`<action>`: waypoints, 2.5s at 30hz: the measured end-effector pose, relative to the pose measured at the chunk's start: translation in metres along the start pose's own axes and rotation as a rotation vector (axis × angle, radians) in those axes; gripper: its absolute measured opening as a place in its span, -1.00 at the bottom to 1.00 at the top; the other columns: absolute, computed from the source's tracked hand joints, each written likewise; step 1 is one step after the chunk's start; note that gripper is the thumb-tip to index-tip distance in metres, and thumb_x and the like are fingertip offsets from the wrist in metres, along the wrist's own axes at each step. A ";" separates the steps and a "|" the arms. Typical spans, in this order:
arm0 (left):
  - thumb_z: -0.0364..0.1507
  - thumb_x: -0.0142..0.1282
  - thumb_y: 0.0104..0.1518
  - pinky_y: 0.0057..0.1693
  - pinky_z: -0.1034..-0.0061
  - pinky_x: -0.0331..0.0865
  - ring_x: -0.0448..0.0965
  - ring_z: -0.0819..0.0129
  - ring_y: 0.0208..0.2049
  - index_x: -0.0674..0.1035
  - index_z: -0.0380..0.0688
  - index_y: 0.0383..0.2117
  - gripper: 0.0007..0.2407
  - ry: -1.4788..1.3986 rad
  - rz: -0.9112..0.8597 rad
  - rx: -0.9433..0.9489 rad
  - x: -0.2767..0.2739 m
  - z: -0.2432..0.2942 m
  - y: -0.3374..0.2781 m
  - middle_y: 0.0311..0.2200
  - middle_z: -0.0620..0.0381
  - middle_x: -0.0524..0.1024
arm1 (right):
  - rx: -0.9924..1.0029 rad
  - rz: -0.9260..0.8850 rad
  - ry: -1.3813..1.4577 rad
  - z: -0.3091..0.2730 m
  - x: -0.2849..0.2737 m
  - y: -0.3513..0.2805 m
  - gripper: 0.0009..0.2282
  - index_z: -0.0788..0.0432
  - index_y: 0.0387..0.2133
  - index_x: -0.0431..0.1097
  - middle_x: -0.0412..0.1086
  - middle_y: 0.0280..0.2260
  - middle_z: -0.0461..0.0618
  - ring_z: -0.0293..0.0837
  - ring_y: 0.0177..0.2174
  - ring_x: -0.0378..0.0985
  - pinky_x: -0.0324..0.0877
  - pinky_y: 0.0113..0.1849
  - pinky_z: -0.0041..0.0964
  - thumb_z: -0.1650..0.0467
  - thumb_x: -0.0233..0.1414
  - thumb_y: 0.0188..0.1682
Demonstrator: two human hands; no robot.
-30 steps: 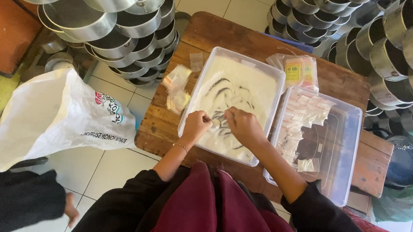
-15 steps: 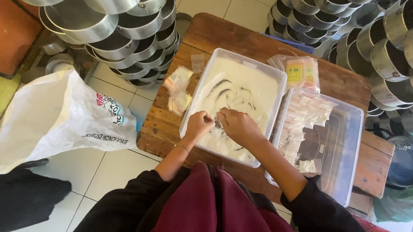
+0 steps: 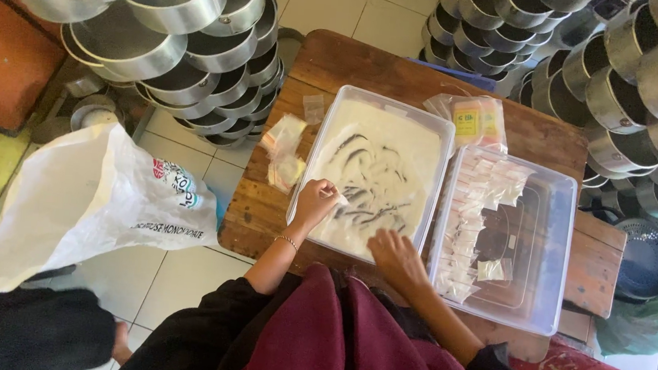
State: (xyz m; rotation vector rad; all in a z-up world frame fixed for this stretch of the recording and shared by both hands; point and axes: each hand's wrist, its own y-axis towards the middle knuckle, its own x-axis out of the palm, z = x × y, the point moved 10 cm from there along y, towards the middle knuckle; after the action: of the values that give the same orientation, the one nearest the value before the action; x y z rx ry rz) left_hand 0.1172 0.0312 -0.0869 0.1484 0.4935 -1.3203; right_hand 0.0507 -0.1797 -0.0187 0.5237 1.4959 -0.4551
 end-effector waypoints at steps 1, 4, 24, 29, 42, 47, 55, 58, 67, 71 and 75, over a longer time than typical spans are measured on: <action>-0.40 0.25 0.01 -0.15 0.50 0.51 0.64 0.29 -0.29 0.65 -0.21 -0.44 -0.87 0.002 -0.004 0.004 0.000 0.002 -0.001 -0.33 0.02 0.60 | 0.005 0.002 -0.001 -0.006 -0.013 0.001 -0.84 0.13 -0.20 0.45 0.47 -0.15 0.06 -0.13 -0.19 0.55 0.56 -0.22 -0.27 0.44 -0.05 0.01; -0.42 0.23 0.07 -0.11 0.47 0.41 0.57 0.32 -0.21 0.64 -0.22 -0.41 -0.88 -0.056 0.049 0.040 -0.009 0.013 -0.002 -0.23 -0.01 0.59 | 0.062 -0.133 0.061 -0.015 -0.026 0.007 -0.75 0.12 -0.11 0.41 0.40 -0.11 0.04 -0.12 -0.15 0.49 0.50 -0.17 -0.20 0.28 0.00 0.01; -0.41 0.15 0.20 0.01 0.54 0.53 0.64 0.40 -0.20 0.54 -0.12 -0.19 -0.86 -0.721 -0.385 -0.329 0.034 0.048 -0.038 -0.25 0.07 0.62 | 0.771 0.296 1.142 0.061 0.006 0.043 -0.89 0.18 -0.25 0.55 0.58 -0.40 -0.06 -0.30 -0.44 0.59 0.48 -0.39 -0.44 0.43 0.18 -0.01; -0.42 0.10 0.25 -0.03 0.45 0.48 0.59 0.35 -0.22 0.58 -0.20 -0.20 -0.87 -0.720 -0.310 -0.200 0.043 0.012 -0.032 -0.22 0.05 0.61 | 0.814 0.269 1.157 0.062 0.011 0.041 -0.88 0.19 -0.24 0.53 0.57 -0.43 -0.09 -0.32 -0.48 0.60 0.47 -0.43 -0.44 0.41 0.17 0.01; -0.39 0.10 0.24 -0.09 0.46 0.57 0.62 0.36 -0.30 0.59 -0.09 -0.35 -0.91 -0.532 -0.257 -0.093 0.035 0.047 -0.038 -0.36 0.14 0.61 | 0.843 0.412 1.310 0.055 -0.004 0.035 -0.83 0.27 -0.25 0.49 0.52 -0.47 -0.08 -0.31 -0.51 0.49 0.41 -0.44 -0.41 0.37 0.16 0.01; -0.43 0.14 0.28 -0.09 0.52 0.48 0.54 0.44 -0.31 0.59 -0.14 -0.38 -0.90 -0.516 -0.237 -0.023 0.046 0.044 -0.036 -0.39 0.16 0.57 | 0.894 0.487 1.249 0.059 -0.004 0.021 -0.82 0.30 -0.25 0.49 0.50 -0.46 -0.05 -0.29 -0.48 0.46 0.37 -0.41 -0.42 0.38 0.16 0.03; -0.45 0.15 0.18 -0.06 0.58 0.49 0.63 0.49 -0.23 0.57 -0.09 -0.37 -0.97 -0.665 -0.263 -0.076 0.054 0.076 -0.045 -0.37 0.24 0.60 | 0.931 0.479 1.251 0.074 0.011 -0.002 -0.81 0.28 -0.25 0.52 0.50 -0.46 -0.10 -0.32 -0.49 0.42 0.34 -0.41 -0.45 0.36 0.16 0.03; -0.49 0.18 0.23 -0.08 0.58 0.45 0.54 0.51 -0.26 0.56 -0.16 -0.36 -0.94 -0.610 -0.256 0.025 0.067 0.074 -0.044 -0.36 0.24 0.51 | 0.935 0.518 1.280 0.078 0.014 -0.012 -0.81 0.31 -0.24 0.52 0.46 -0.45 -0.08 -0.32 -0.46 0.39 0.32 -0.40 -0.46 0.36 0.16 0.05; -0.45 0.19 0.21 -0.13 0.60 0.46 0.54 0.55 -0.33 0.57 -0.15 -0.35 -0.93 -0.566 -0.278 0.039 0.104 0.092 -0.045 -0.38 0.22 0.56 | 0.969 0.559 1.373 0.095 0.008 -0.038 -0.81 0.27 -0.20 0.51 0.47 -0.42 -0.18 -0.38 -0.44 0.38 0.32 -0.38 -0.51 0.37 0.13 0.04; -0.47 0.22 0.18 -0.21 0.62 0.48 0.55 0.53 -0.40 0.62 -0.19 -0.39 -0.94 -0.539 -0.295 0.044 0.124 0.099 -0.040 -0.43 0.19 0.60 | 1.007 0.620 1.383 0.110 0.020 -0.056 -0.83 0.29 -0.22 0.52 0.45 -0.42 -0.14 -0.37 -0.43 0.36 0.30 -0.37 -0.50 0.39 0.15 0.06; -0.46 0.22 0.19 -0.26 0.66 0.44 0.54 0.54 -0.41 0.65 -0.22 -0.35 -0.92 -0.591 -0.336 0.044 0.152 0.102 -0.035 -0.43 0.16 0.61 | 1.068 0.649 1.454 0.130 0.018 -0.072 -0.84 0.28 -0.24 0.53 0.50 -0.39 -0.14 -0.36 -0.43 0.42 0.36 -0.37 -0.49 0.39 0.12 0.06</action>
State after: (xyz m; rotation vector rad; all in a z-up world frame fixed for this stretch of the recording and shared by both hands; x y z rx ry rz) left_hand 0.1352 -0.1515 -0.0556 -0.2978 -0.0187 -1.6190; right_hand 0.1143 -0.3132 -0.0395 2.4853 2.1338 -0.2885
